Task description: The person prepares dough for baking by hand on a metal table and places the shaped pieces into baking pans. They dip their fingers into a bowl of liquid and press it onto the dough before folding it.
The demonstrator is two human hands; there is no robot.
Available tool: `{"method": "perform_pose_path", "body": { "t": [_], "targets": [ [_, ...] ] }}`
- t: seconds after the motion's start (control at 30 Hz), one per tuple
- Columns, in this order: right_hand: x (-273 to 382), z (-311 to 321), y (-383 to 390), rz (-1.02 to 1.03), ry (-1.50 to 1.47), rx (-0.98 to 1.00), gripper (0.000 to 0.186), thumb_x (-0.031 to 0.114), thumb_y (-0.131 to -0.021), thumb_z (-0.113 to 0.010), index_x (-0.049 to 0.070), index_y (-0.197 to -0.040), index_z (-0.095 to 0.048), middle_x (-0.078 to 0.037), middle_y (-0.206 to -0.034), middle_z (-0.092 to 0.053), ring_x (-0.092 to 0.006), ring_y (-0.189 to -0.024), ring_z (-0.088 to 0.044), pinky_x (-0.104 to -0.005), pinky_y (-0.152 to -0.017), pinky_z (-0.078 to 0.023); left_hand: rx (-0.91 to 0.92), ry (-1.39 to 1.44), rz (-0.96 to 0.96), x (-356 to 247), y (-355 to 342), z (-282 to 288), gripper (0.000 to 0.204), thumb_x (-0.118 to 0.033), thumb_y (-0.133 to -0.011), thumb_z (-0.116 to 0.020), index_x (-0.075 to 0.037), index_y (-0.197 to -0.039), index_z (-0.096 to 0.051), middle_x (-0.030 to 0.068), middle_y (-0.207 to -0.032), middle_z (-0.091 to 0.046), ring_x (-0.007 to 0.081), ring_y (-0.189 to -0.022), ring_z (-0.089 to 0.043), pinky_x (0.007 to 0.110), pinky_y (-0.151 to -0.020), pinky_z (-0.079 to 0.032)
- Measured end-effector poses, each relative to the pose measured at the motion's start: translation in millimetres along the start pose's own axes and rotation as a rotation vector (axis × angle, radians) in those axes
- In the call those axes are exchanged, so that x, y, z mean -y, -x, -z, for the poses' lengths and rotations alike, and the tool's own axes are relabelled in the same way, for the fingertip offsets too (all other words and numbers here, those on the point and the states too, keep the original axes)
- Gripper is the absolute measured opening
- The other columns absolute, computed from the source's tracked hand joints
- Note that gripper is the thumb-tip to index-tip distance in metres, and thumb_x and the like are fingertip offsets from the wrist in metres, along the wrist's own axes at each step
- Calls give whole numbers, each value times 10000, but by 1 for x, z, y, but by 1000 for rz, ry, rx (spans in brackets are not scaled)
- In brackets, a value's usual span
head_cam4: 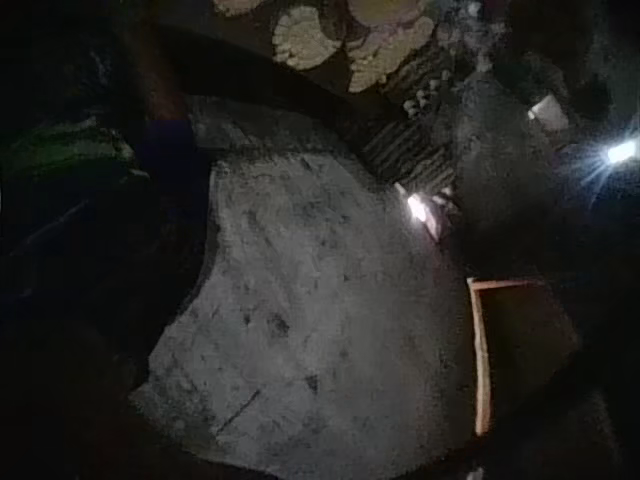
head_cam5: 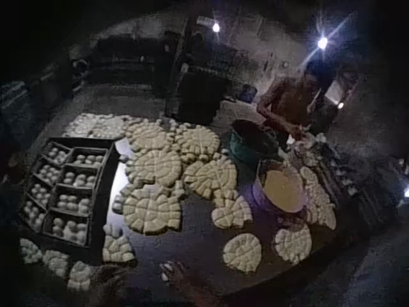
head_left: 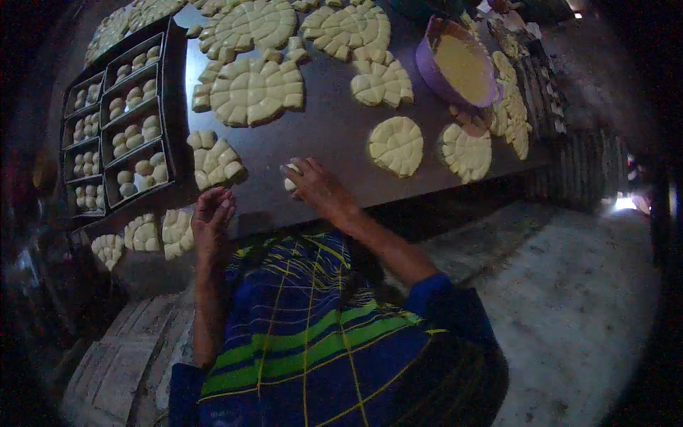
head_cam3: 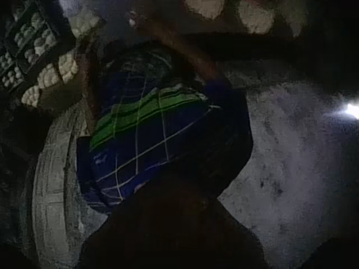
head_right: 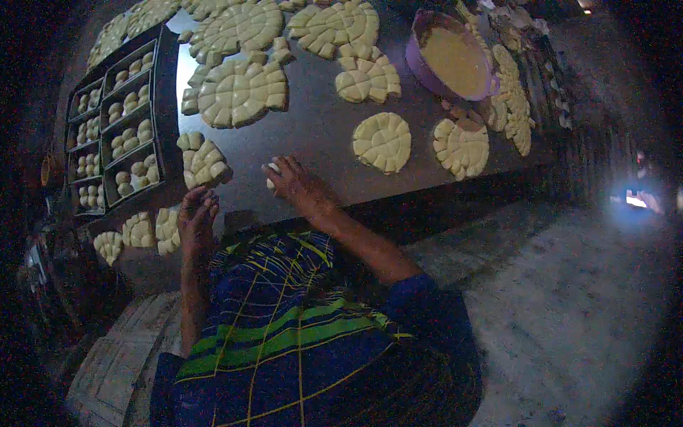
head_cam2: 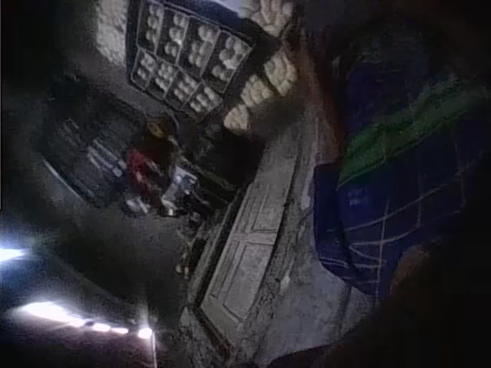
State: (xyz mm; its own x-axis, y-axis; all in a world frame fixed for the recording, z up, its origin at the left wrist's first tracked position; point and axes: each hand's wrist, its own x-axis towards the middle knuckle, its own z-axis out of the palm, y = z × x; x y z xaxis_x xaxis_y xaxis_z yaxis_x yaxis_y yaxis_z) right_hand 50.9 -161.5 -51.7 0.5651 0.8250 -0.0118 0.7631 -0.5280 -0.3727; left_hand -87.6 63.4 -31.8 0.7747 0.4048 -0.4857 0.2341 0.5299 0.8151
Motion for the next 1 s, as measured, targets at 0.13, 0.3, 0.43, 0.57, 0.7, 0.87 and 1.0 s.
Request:
{"method": "perform_pose_path", "body": {
  "t": [0.13, 0.3, 0.43, 0.57, 0.7, 0.87, 1.0],
  "targets": [
    [0, 25, 8, -162, -143, -255, 473, 145, -785, -722, 27, -1221, -584, -145, -1188, -606, -351, -1102, -563, -432, -911, -497, 17, -1, 13, -4, -2, -12, 321, -83, -895, -650, -50, -1199, -556, 94, -1176, -583, 182, -1045, -599, 316, -937, -476],
    [-102, 39, 24, -323, 61, -528, 240, 51, -900, -506, 32, -1087, -655, -183, -1013, -644, -365, -970, -608, -430, -815, -501, 8, -19, 32, -6, -6, -35, 322, -99, -895, -657, -52, -1197, -556, 90, -1158, -595, 182, -1043, -600, 331, -935, -474],
    [-201, 70, 33, -509, 122, -626, 262, 18, -882, -495, 23, -1077, -669, -182, -1012, -635, -350, -968, -617, -404, -805, -503, -9, -1, -1, -12, 5, -57, 332, -116, -892, -670, -50, -1198, -558, 82, -1139, -609, 187, -1035, -601, 334, -919, -473],
    [-312, 62, 55, -448, -358, -703, 245, 33, -875, -547, 14, -1086, -669, -174, -1051, -634, -334, -990, -624, -386, -824, -507, 6, 10, 21, -3, 1, -72, 308, -106, -912, -651, -27, -1192, -551, 79, -1111, -611, 178, -1022, -595, 325, -923, -474],
    [-306, 86, 33, -68, 134, -522, 231, 78, -873, -598, 12, -1082, -670, -172, -1088, -633, -327, -1003, -623, -386, -835, -513, -51, 14, 41, 5, 7, -88, 282, -112, -905, -661, -35, -1159, -564, 65, -1086, -612, 173, -1013, -596, 323, -914, -477],
    [-332, 76, 28, -207, 206, -491, 177, 116, -864, -629, 71, -1027, -681, -121, -995, -673, -272, -899, -653, -386, -805, -529, 7, 55, 49, 14, 11, -117, 275, -115, -886, -679, -66, -1137, -578, 47, -1085, -614, 168, -1003, -596, 315, -903, -475],
    [-309, 118, 43, -538, -333, -120, 189, 130, -840, -693, 42, -1008, -690, -48, -849, -682, -188, -826, -653, -315, -759, -514, -10, 62, 89, 18, 17, -135, 375, -111, -868, -692, -36, -1206, -545, 96, -1183, -574, 221, -1123, -587, 348, -960, -482]
  ]
}}
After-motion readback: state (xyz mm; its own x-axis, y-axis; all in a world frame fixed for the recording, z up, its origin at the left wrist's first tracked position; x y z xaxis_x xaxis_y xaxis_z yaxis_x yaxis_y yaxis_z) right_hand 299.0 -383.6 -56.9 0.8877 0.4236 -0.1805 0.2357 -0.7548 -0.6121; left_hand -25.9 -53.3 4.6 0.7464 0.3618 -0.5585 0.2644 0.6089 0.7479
